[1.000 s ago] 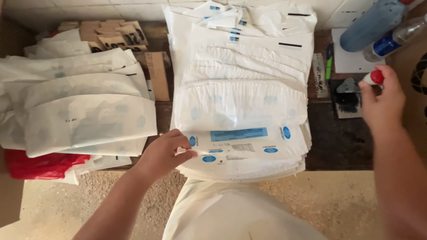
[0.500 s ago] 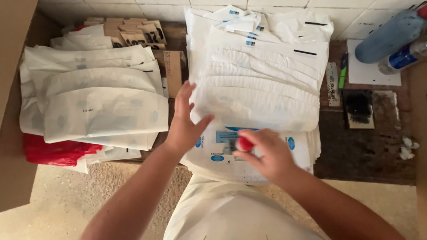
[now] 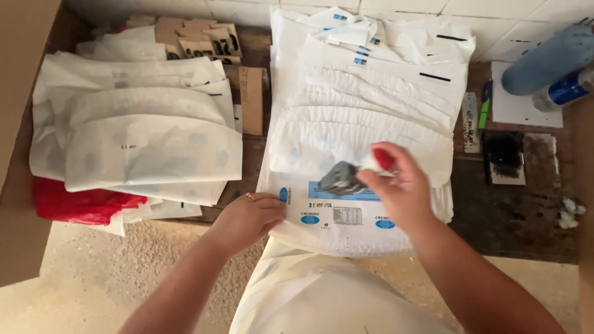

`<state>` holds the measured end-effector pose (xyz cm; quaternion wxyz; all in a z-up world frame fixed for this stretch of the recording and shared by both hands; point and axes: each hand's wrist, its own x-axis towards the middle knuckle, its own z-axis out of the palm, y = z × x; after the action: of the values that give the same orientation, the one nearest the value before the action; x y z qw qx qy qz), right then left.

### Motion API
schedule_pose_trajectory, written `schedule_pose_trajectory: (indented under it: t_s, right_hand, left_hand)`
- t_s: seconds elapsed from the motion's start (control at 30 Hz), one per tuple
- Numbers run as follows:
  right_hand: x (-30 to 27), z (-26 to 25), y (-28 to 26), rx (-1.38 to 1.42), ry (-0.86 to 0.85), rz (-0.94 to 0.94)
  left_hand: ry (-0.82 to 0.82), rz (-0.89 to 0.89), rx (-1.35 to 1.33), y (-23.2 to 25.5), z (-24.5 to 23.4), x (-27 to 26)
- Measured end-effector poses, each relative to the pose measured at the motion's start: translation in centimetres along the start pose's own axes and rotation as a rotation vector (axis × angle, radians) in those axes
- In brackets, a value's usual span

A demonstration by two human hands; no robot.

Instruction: A person is using a hand stamp to mark plastic cheese bags, then folding and stacking them on a wooden workbench.

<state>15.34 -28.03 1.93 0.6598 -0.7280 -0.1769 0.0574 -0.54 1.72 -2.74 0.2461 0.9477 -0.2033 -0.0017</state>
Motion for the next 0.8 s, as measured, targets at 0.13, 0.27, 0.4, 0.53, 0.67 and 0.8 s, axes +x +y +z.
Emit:
schedule_pose_trajectory:
  t_s: [0.13, 0.27, 0.4, 0.53, 0.67, 0.8]
  right_hand:
    - [-0.4, -2.8, -1.6, 0.004, 0.018, 0.039]
    - [-2.7, -4.9, -0.9, -0.068, 0.079, 0.006]
    - [-4.8, -1.2, -3.5, -0.279, 0.084, -0.085]
    - [-3.5, 2.2, -2.1, -0.474, -0.061, -0.354]
    - [-1.9, 4.4, -0.9, -0.574, -0.051, -0.569]
    - [-0.5, 4.0, -1.1, -0.489, -0.044, -0.514]
  left_hand:
    - [-0.024, -0.204, -0.04, -0.5, 0.3, 0.6]
    - [0.018, -0.498, -0.256, 1.2, -2.5, 2.5]
    - [0.119, -0.656, -0.478, 1.0, -3.0, 6.4]
    - [0.524, -0.617, -0.842, 0.4, -2.9, 10.0]
    - [0.734, -0.324, -0.503, 2.6, -4.7, 10.7]
    - [0.737, -0.133, -0.123, 1.7, -3.8, 8.3]
